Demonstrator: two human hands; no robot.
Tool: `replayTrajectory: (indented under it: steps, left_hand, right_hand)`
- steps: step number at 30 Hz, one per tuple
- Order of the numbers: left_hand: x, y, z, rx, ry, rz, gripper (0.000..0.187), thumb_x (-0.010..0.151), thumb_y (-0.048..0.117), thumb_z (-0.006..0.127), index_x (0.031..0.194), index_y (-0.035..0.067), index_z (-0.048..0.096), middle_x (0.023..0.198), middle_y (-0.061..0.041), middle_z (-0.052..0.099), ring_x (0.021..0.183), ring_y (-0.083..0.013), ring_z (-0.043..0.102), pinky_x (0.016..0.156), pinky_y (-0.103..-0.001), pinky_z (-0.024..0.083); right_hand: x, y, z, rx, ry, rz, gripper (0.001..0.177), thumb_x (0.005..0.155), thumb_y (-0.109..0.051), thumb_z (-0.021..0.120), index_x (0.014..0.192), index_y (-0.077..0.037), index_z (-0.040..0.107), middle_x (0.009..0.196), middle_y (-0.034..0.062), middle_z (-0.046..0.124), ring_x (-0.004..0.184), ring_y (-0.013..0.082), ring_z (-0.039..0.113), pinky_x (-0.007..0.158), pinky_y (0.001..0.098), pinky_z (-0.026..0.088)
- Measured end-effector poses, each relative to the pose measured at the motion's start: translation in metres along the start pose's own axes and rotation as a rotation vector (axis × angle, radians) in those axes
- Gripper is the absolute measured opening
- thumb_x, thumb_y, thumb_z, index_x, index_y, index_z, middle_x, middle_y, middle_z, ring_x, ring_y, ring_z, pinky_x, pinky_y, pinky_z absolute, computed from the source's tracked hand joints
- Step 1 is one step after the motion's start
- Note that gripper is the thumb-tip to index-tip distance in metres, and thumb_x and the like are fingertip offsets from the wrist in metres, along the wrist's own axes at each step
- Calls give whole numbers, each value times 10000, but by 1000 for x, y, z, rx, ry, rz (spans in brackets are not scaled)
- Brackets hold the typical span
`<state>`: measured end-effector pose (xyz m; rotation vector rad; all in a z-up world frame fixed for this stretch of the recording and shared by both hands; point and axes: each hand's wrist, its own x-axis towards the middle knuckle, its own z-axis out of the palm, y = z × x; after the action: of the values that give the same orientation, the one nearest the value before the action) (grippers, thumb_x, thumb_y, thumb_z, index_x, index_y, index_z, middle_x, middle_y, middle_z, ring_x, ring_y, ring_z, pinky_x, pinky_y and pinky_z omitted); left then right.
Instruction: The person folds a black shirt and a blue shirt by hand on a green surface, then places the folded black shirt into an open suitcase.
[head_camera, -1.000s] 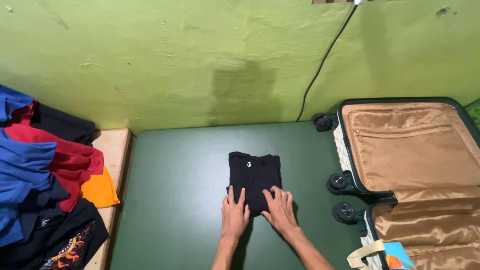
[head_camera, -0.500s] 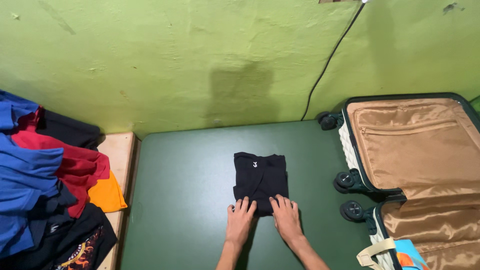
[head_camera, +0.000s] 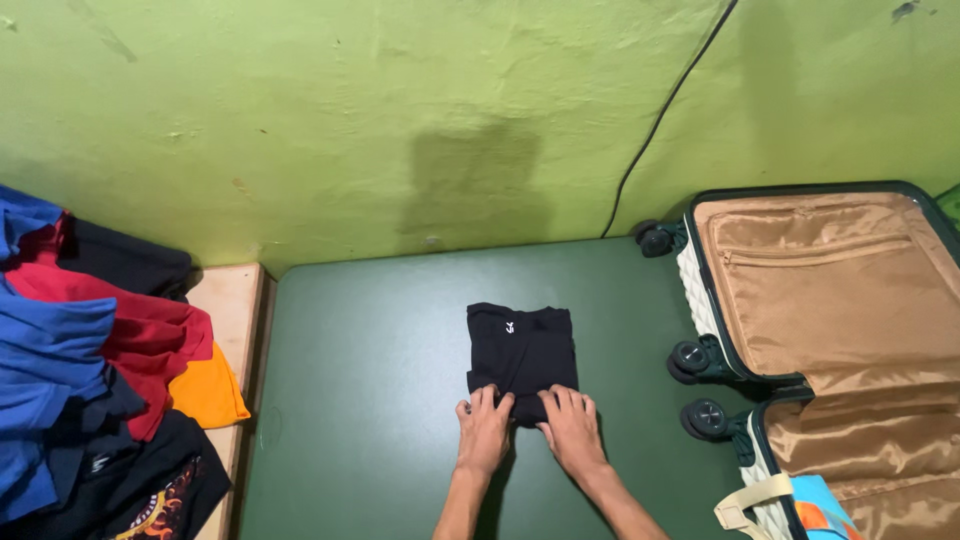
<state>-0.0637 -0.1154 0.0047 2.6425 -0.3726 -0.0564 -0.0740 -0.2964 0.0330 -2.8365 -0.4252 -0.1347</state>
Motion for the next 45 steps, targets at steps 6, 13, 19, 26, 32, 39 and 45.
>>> replayTrajectory:
  steps: [6, 13, 19, 26, 32, 39, 45]
  left_hand:
    - [-10, -12, -3, -88, 150, 113, 526, 862, 262, 736, 1303, 34, 563, 1308, -141, 557, 1237, -309, 491, 1007, -537, 361]
    - [-4, -14, 2, -67, 127, 57, 386, 935, 239, 685, 1286, 91, 620, 1272, -94, 584, 1229, -280, 513, 991, -542, 362]
    - [6, -9, -6, -58, 60, 4, 304, 923, 198, 664, 1216, 120, 661, 1204, -89, 580, 1217, -316, 485, 1016, -578, 326]
    - [9, -6, -14, -102, -9, -35, 292, 946, 212, 650, 1224, 122, 657, 1219, -81, 566, 1229, -300, 477, 1022, -560, 329]
    - [3, -11, -1, -48, 63, 10, 334, 946, 233, 647, 1249, 92, 635, 1272, -88, 571, 1245, -295, 481, 1020, -538, 334]
    - [-5, -12, 23, 182, 271, 15, 430, 962, 351, 611, 1289, 71, 601, 1355, -186, 514, 1240, -344, 443, 998, -553, 319]
    - [10, -8, 9, -12, 108, -120, 227, 974, 305, 585, 1137, 169, 664, 1331, -165, 507, 1264, -348, 432, 1020, -553, 314]
  right_hand:
    - [8, 8, -1, 103, 1, 27, 457, 767, -130, 798, 1199, -98, 650, 1174, 72, 599, 1147, 287, 555, 996, 456, 407]
    - [9, 9, -8, 265, -35, 99, 403, 779, -138, 789, 1162, -112, 666, 1151, 54, 603, 1152, 292, 553, 996, 450, 407]
    - [12, -1, -12, 69, 17, 3, 556, 737, -164, 798, 1246, -34, 615, 1172, 134, 561, 1150, 333, 522, 1037, 503, 363]
    - [7, 1, 1, 178, 93, -9, 451, 801, -211, 782, 1203, -64, 640, 1175, 102, 598, 1159, 321, 534, 1003, 468, 395]
    - [13, 7, 3, 247, 11, 45, 344, 815, -192, 766, 1139, -101, 692, 1139, 59, 638, 1147, 291, 554, 981, 442, 417]
    - [20, 7, -4, 277, -82, 110, 308, 849, -220, 741, 1137, -118, 711, 1131, 48, 639, 1141, 283, 551, 968, 450, 401]
    - [23, 0, -7, 144, -183, 100, 316, 882, -246, 716, 1163, -105, 687, 1143, 61, 623, 1143, 277, 540, 1019, 482, 364]
